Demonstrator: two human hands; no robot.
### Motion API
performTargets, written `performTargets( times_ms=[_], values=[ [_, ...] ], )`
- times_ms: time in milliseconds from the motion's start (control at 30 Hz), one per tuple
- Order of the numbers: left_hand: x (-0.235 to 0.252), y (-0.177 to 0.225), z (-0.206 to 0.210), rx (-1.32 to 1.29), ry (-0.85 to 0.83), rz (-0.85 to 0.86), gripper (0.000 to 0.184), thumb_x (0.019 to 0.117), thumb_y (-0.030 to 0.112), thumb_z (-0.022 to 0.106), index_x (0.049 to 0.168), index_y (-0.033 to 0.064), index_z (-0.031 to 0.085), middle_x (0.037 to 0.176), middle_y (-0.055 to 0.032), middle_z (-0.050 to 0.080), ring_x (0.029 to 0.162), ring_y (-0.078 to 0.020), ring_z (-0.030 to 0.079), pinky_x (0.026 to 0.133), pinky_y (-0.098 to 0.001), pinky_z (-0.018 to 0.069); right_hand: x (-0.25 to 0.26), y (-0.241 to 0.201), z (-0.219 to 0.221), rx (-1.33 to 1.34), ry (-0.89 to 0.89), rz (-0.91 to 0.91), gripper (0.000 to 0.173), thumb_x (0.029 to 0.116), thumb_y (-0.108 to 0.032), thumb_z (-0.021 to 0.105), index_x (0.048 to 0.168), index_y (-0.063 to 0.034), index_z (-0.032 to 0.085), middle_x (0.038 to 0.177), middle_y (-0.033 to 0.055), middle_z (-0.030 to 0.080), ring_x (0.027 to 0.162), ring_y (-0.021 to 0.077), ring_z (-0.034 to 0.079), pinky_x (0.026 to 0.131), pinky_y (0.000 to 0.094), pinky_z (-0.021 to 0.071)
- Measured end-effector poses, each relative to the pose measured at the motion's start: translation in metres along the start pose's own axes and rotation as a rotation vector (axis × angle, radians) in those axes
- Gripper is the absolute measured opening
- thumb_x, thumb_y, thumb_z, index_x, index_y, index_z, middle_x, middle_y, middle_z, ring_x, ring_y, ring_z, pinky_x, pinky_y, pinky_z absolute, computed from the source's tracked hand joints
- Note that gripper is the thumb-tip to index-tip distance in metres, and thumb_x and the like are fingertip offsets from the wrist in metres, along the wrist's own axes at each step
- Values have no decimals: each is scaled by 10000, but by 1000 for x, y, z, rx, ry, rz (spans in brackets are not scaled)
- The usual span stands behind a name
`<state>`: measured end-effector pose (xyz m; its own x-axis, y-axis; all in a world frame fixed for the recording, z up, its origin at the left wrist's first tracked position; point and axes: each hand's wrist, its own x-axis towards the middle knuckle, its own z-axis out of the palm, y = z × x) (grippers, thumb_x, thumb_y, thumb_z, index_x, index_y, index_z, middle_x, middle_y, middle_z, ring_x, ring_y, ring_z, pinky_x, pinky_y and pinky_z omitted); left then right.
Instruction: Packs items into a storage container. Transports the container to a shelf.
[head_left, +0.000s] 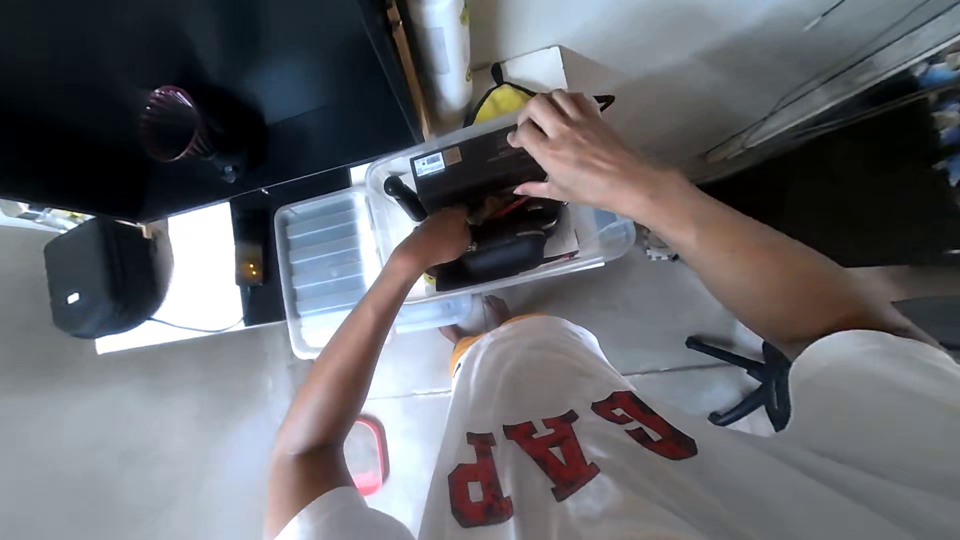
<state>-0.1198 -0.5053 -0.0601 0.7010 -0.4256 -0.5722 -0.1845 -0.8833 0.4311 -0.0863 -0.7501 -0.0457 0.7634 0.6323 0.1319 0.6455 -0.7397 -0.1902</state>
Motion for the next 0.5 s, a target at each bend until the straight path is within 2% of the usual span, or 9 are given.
performTargets(
  times_ms=[133, 200, 267, 333, 500],
  values=[
    [6, -6, 5, -37, -25, -6, 346, 1062, 225, 437, 1267, 5, 609, 1222, -221, 654, 1179, -368, 629, 976, -627, 489, -1, -10, -3, -14, -43, 17, 518, 845, -333, 842, 1169, -4, 608, 1425, 238, 490, 1312, 471, 453, 1059, 605, 409],
    [8, -9, 9, -48, -20, 16, 353, 1071, 221, 420, 1266, 4, 617, 1226, -217, 659, 1185, -357, 630, 992, -612, 489, 0, -10, 0, 11, -21, 23, 558, 837, -332, 851, 1221, -18, 595, 1389, 245, 517, 1300, 472, 469, 1073, 616, 390],
    [9, -8, 11, -42, -22, 13, 360, 1073, 217, 408, 1274, 3, 617, 1245, -220, 656, 1207, -365, 621, 1005, -619, 479, 5, -5, 3, 40, -1, 23, 647, 819, -333, 866, 1327, -69, 564, 1351, 239, 532, 1285, 469, 471, 1090, 610, 371],
    [7, -8, 11, -20, -23, 10, 389, 1085, 228, 385, 1298, -5, 614, 1297, -230, 637, 1254, -378, 597, 1037, -632, 454, 8, -1, 5, 70, 4, 13, 714, 814, -334, 867, 1404, -88, 548, 1353, 227, 536, 1289, 465, 468, 1085, 598, 385],
    [-3, -6, 9, -50, 1, 33, 390, 1088, 205, 365, 1279, 10, 644, 1262, -218, 661, 1231, -361, 613, 1043, -608, 454, 6, -3, 2, 150, 72, -65, 646, 854, -318, 823, 1407, -99, 572, 1381, 194, 529, 1316, 440, 446, 1116, 563, 379]
  ],
)
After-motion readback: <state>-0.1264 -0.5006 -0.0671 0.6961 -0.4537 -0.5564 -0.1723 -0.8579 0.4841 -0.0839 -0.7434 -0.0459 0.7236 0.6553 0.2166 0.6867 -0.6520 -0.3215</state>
